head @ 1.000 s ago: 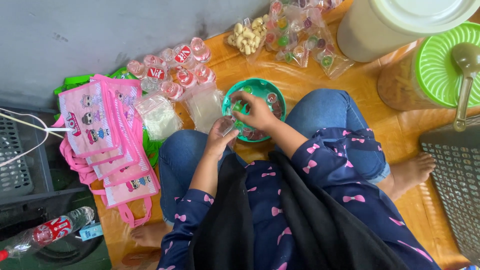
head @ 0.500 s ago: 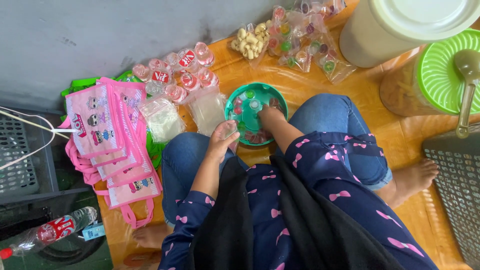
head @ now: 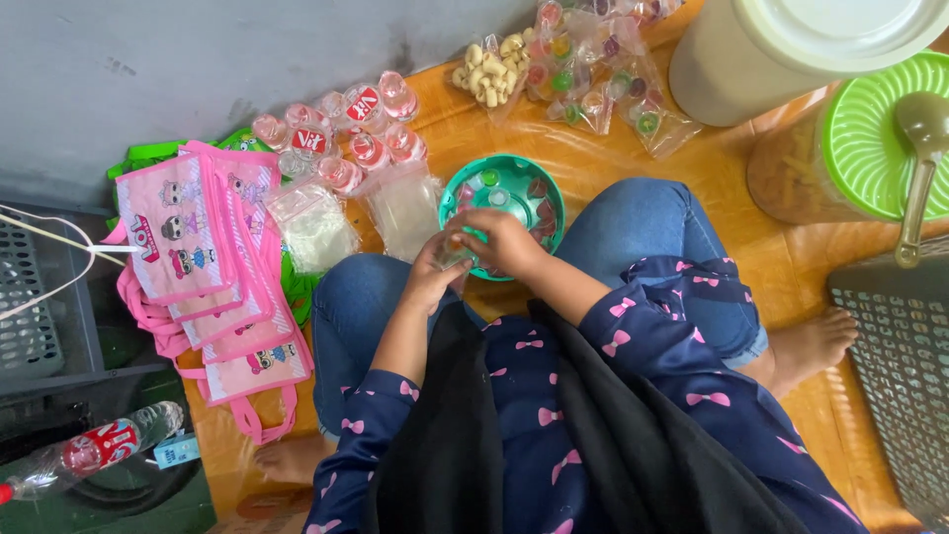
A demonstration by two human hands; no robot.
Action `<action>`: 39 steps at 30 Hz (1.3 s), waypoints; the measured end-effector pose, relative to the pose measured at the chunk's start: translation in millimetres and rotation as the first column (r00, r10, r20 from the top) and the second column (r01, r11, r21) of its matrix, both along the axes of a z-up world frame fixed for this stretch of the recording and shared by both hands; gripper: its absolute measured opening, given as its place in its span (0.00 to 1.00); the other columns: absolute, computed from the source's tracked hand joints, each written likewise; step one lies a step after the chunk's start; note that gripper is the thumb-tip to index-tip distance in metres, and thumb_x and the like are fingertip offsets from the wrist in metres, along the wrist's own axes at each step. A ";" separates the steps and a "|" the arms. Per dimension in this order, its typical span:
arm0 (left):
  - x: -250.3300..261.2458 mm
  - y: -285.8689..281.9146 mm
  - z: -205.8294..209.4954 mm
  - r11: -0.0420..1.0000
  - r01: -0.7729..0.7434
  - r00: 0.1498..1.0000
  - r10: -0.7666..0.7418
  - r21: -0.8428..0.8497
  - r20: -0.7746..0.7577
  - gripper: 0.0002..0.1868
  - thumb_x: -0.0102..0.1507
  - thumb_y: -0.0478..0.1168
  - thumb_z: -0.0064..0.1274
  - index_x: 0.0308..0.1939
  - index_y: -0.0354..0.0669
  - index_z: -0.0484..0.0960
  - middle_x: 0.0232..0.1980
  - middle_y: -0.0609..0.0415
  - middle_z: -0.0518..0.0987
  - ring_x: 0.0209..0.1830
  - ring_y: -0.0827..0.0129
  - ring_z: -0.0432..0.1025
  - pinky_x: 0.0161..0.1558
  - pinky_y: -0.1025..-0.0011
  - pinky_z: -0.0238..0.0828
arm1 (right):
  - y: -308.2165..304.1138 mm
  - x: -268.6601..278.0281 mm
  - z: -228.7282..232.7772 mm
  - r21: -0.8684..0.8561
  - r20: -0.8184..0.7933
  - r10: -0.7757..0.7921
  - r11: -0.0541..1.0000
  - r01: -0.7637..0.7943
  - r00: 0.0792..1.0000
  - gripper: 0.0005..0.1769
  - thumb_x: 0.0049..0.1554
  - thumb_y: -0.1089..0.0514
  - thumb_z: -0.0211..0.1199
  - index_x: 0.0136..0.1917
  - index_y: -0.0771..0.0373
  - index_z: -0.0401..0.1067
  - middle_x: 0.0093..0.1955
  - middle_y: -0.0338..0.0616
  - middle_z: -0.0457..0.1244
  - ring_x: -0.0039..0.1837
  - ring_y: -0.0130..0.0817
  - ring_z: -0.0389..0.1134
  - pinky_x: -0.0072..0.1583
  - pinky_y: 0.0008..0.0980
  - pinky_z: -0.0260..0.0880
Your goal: Packing small jelly cups and snacks into plastic bags for distribution.
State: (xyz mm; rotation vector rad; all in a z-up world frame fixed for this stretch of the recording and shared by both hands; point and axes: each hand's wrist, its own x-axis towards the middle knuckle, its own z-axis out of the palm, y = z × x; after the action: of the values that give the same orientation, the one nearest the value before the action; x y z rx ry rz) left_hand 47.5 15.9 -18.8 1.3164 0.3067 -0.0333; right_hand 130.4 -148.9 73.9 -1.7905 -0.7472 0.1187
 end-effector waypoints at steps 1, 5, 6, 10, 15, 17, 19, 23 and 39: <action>1.6 -1.2 8.5 1.000 0.002 1.000 -0.002 0.001 0.002 0.34 0.52 0.28 0.72 0.61 0.46 0.79 0.52 0.56 0.79 0.53 0.70 0.75 0.57 0.67 0.77 | -1.8 0.1 -0.1 0.001 0.002 -0.002 1.000 0.002 1.000 0.07 0.59 0.59 0.69 0.51 0.59 0.77 0.50 0.53 0.70 0.57 0.56 0.71 0.55 0.51 0.75; -1.5 0.3 8.0 0.997 0.064 0.997 -0.062 -0.049 0.050 0.30 0.53 0.23 0.68 0.57 0.44 0.80 0.52 0.56 0.81 0.52 0.72 0.76 0.55 0.67 0.77 | -13.5 0.5 -2.6 -0.042 0.044 0.142 0.989 -0.141 0.989 0.06 0.57 0.61 0.65 0.50 0.60 0.76 0.49 0.50 0.71 0.63 0.55 0.69 0.61 0.51 0.71; -2.6 2.0 -0.3 0.994 0.076 0.996 -0.072 -0.077 0.053 0.31 0.52 0.21 0.66 0.58 0.43 0.79 0.52 0.56 0.81 0.51 0.71 0.76 0.54 0.66 0.78 | -18.0 2.4 -3.1 -0.068 0.046 0.220 0.974 -0.217 0.974 0.08 0.55 0.61 0.65 0.49 0.60 0.75 0.47 0.51 0.70 0.65 0.56 0.67 0.63 0.54 0.70; -5.4 3.5 -5.7 0.970 0.120 0.993 -0.117 -0.212 0.030 0.30 0.54 0.21 0.65 0.58 0.45 0.78 0.53 0.55 0.82 0.53 0.69 0.77 0.53 0.64 0.78 | -26.0 -17.0 27.7 -0.105 0.072 0.304 0.950 -0.295 0.950 0.13 0.51 0.64 0.64 0.51 0.66 0.76 0.46 0.58 0.70 0.66 0.64 0.65 0.63 0.59 0.69; -13.9 -11.0 35.0 0.941 0.205 0.955 -0.253 -0.270 -0.153 0.32 0.61 0.39 0.66 0.67 0.48 0.70 0.62 0.50 0.78 0.53 0.61 0.79 0.40 0.62 0.85 | -42.1 -14.0 0.1 -0.248 0.184 0.269 0.943 -0.220 0.945 0.04 0.51 0.63 0.70 0.41 0.60 0.76 0.40 0.44 0.69 0.51 0.51 0.71 0.55 0.49 0.72; -10.3 -2.9 -10.7 0.959 0.224 0.967 -0.241 -0.172 -0.083 0.35 0.58 0.38 0.70 0.66 0.48 0.70 0.62 0.51 0.78 0.55 0.64 0.77 0.48 0.63 0.81 | -50.2 -15.5 -7.4 -0.224 0.161 0.218 0.958 -0.179 0.963 0.04 0.51 0.62 0.71 0.41 0.59 0.78 0.40 0.43 0.68 0.49 0.49 0.71 0.53 0.45 0.72; -11.9 -5.2 -17.3 0.970 0.232 0.972 -0.233 -0.073 -0.011 0.39 0.54 0.37 0.75 0.64 0.47 0.70 0.61 0.52 0.77 0.57 0.67 0.75 0.56 0.65 0.78 | -54.0 -19.1 -14.3 -0.202 0.135 0.168 0.970 -0.138 0.977 0.04 0.52 0.60 0.73 0.41 0.58 0.80 0.39 0.41 0.68 0.47 0.46 0.71 0.51 0.42 0.73; -14.4 -26.7 -1.3 0.730 0.324 0.946 -0.252 0.602 -0.203 0.41 0.43 0.52 0.77 0.58 0.57 0.78 0.59 0.55 0.77 0.66 0.56 0.70 0.69 0.56 0.63 | -50.5 -27.5 -9.0 -0.170 0.197 0.091 0.984 -0.057 0.976 0.06 0.51 0.57 0.75 0.38 0.57 0.79 0.33 0.41 0.63 0.42 0.44 0.66 0.47 0.39 0.70; -26.2 -22.1 20.6 0.960 0.203 0.967 -0.166 0.192 -0.192 0.21 0.68 0.46 0.58 0.64 0.47 0.80 0.60 0.48 0.80 0.59 0.65 0.73 0.59 0.61 0.75 | -72.0 -0.1 -63.6 -0.246 -0.408 0.020 0.961 -0.131 0.913 0.07 0.51 0.54 0.75 0.45 0.52 0.82 0.38 0.38 0.72 0.45 0.33 0.73 0.49 0.34 0.73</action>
State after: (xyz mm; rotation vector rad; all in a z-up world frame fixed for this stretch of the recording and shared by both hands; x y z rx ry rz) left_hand 21.3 -6.2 1.7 1.5536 0.3408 -0.2825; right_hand 130.3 -221.0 10.4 -1.9060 -0.5170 0.6509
